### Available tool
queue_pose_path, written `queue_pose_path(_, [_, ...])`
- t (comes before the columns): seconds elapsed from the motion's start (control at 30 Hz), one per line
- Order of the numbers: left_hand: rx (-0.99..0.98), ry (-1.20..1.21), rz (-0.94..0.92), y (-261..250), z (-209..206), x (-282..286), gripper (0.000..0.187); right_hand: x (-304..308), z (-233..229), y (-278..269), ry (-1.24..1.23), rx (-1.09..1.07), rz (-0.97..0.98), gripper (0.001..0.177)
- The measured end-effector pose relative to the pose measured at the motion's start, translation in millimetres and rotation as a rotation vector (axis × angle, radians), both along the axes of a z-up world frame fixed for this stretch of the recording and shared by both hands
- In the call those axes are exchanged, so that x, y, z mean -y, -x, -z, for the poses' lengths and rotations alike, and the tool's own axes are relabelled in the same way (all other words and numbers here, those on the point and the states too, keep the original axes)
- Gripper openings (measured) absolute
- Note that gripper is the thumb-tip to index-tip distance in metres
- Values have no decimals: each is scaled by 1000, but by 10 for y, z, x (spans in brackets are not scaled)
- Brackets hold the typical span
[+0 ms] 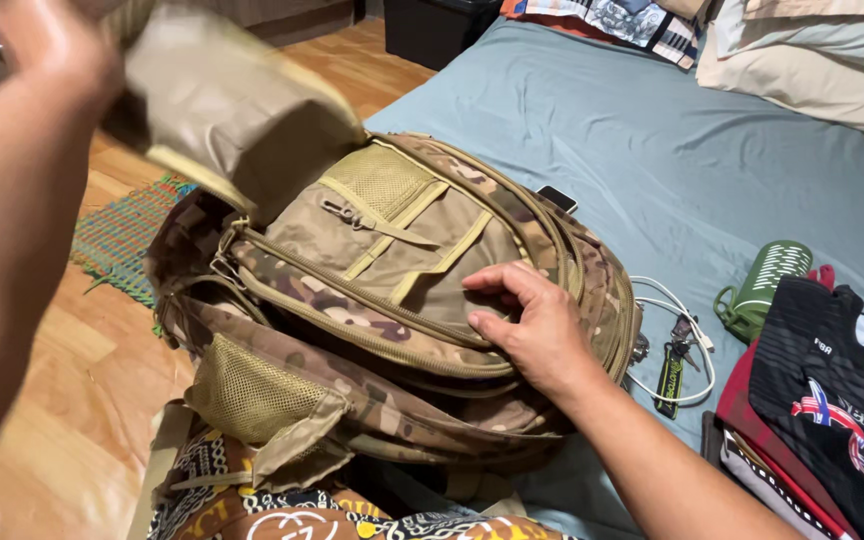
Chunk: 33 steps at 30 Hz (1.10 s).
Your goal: The person packs a camouflage backpack with daily essentials. They place a blue towel, white socks, a black pouch, a white charger, and a white cable into the main compartment, then add a multi-tool and a watch into a front pocket.
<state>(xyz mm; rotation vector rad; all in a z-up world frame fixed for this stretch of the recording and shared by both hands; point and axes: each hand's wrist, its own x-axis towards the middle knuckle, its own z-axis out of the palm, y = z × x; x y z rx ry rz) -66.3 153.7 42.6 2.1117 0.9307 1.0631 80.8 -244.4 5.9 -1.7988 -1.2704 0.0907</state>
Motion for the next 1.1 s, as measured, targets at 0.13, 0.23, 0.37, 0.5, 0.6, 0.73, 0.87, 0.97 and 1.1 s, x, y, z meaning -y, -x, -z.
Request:
queue_pose_path(0.13, [-163, -76, -130, -81, 30, 112, 33, 5, -19, 43, 0, 79, 14, 30])
queue_pose_path(0.23, [-75, -503, -217, -56, -84, 510, 35, -15, -83, 110, 34, 232, 24, 27])
queue_pose_path(0.37, [168, -953, 94, -169, -54, 1358, 42, -87, -190, 280, 98, 379, 86, 24])
queue_pose_path(0.5, [53, -856, -11, 67, 139, 1705, 52, -118, -164, 524, 7, 463, -116, 41])
queue_pose_path(0.6, [299, -470, -357, 402, 332, 1721, 51, -119, -154, 619, 12, 492, -172, 42])
queue_pose_path(0.73, [72, 24, -491, 746, 638, 1772, 58, -121, -126, 659, 43, 442, -187, 47])
queue_pose_path(0.87, [98, -220, -412, 569, 732, 1691, 64, -199, -119, 703, 132, 449, -133, 37])
queue_pose_path(0.97, [104, -180, -429, 379, 705, 1541, 57, -221, -122, 690, 172, 468, -151, 33])
queue_pose_path(1.1, [230, -224, -330, 282, 717, 1369, 41, -186, -105, 669, 188, 471, -167, 27])
